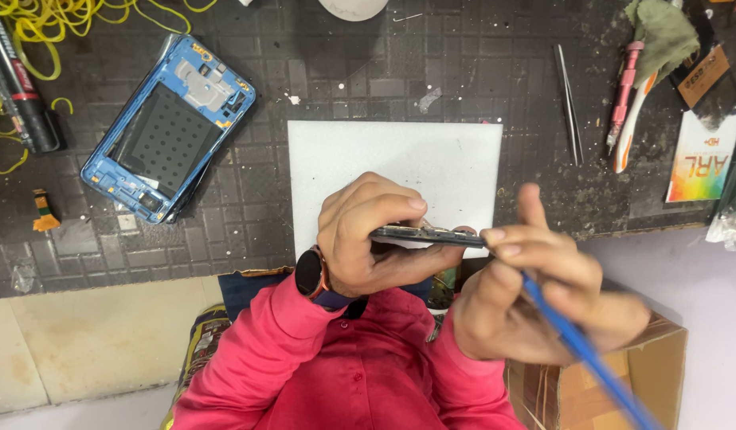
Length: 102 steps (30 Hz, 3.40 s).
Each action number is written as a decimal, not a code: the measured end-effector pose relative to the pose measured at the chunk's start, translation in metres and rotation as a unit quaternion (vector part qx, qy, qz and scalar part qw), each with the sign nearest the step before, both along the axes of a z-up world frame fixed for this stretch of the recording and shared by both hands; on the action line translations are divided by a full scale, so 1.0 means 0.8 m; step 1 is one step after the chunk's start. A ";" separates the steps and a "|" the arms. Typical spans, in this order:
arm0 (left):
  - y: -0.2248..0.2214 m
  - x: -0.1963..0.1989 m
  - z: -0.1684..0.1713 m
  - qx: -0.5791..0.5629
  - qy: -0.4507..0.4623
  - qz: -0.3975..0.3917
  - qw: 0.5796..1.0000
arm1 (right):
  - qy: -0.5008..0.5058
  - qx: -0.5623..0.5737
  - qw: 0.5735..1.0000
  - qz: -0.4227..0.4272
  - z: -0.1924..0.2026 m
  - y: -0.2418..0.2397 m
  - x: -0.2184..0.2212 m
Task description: The person disassembles a smartphone, removes the back cover, and uses tweezers and a plastic pry tool to detach internal components and adhesive layers. The person then separates the screen assembly from the frame and removes a metal shielding plate.
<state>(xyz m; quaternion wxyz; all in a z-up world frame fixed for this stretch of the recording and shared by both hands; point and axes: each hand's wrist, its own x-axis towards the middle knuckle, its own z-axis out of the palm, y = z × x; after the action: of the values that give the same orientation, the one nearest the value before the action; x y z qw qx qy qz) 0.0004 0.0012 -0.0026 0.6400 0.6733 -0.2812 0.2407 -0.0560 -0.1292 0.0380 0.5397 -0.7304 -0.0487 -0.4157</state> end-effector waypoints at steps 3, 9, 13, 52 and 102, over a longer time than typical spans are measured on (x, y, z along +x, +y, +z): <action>0.002 0.000 0.001 0.002 0.006 0.005 1.000 | 0.008 0.096 0.995 0.037 -0.002 0.001 0.001; 0.000 -0.001 0.000 0.001 0.013 0.005 1.000 | 0.058 0.150 0.983 0.092 0.005 -0.011 -0.007; 0.001 -0.001 0.001 0.000 0.014 0.004 1.000 | 0.073 0.158 0.979 0.103 0.006 -0.010 -0.010; -0.005 -0.005 0.010 -0.017 0.011 0.020 1.000 | 0.131 0.233 0.952 0.149 -0.023 -0.013 -0.012; -0.026 -0.069 0.080 0.113 0.106 0.168 0.974 | 0.164 0.206 0.946 0.188 -0.028 -0.026 -0.048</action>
<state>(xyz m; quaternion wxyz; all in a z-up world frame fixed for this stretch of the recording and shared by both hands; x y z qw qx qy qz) -0.0545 -0.0196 0.0614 0.5365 0.8003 -0.1201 0.2393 -0.0946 -0.1502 0.0159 0.7474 -0.6388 -0.0095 -0.1823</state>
